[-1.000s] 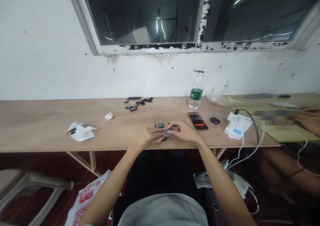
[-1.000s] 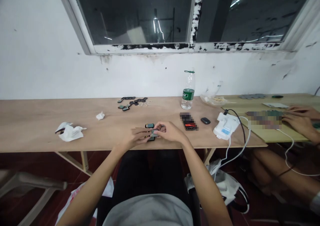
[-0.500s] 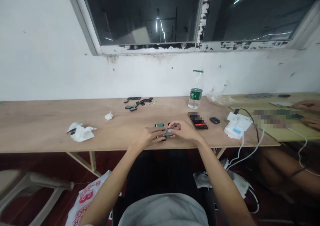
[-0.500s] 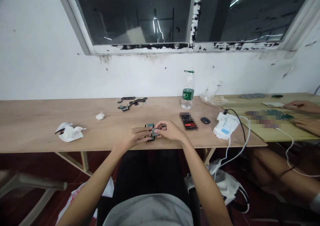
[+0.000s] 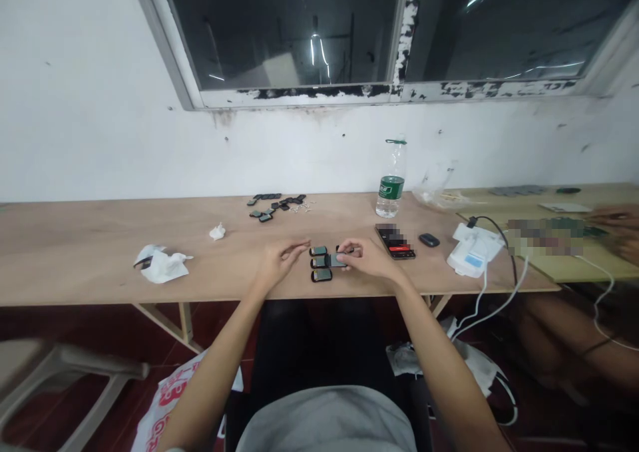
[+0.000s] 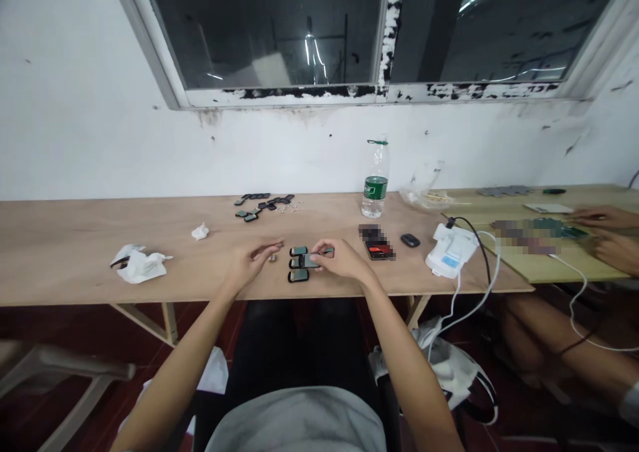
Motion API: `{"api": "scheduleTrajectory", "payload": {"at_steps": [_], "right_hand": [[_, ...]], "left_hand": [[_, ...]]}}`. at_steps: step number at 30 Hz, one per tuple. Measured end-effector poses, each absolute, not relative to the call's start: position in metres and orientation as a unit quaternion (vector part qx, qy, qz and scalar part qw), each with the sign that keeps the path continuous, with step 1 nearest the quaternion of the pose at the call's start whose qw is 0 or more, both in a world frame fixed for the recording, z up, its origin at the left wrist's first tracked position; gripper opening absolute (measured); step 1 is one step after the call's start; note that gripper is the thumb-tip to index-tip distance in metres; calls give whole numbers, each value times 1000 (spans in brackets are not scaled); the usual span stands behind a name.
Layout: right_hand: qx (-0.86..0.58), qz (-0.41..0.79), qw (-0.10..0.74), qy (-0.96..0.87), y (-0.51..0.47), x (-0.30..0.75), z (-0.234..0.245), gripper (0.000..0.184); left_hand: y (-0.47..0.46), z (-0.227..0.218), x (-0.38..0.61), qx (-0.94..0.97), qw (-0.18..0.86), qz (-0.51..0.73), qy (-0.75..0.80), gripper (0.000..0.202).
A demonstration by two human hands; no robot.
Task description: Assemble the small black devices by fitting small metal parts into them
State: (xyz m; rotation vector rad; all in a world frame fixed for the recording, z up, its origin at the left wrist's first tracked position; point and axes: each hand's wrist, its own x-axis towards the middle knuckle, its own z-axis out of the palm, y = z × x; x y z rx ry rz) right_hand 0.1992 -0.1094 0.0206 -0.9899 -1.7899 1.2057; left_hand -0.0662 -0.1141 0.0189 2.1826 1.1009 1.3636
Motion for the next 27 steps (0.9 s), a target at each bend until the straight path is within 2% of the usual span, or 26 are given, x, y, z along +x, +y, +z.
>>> {"api": "scheduleTrajectory", "payload": {"at_steps": [8,15,23,27], "right_hand": [[-454,439,321,-706,-93,216,3,25],[-491,326,288,-755,-75,233,-15,22],[-547,209,269,-765,-81,229,-13,15],[-550,151,269,-776,-96,216,0,14]], "left_hand": [[-75,3,-110,743,228,443,446,47],[-57,-26,-128,718,288,376,510,40],[-53,-34,-131,730,261,352,525,34],[-53,-35,-131,729,271,354,519,38]]}}
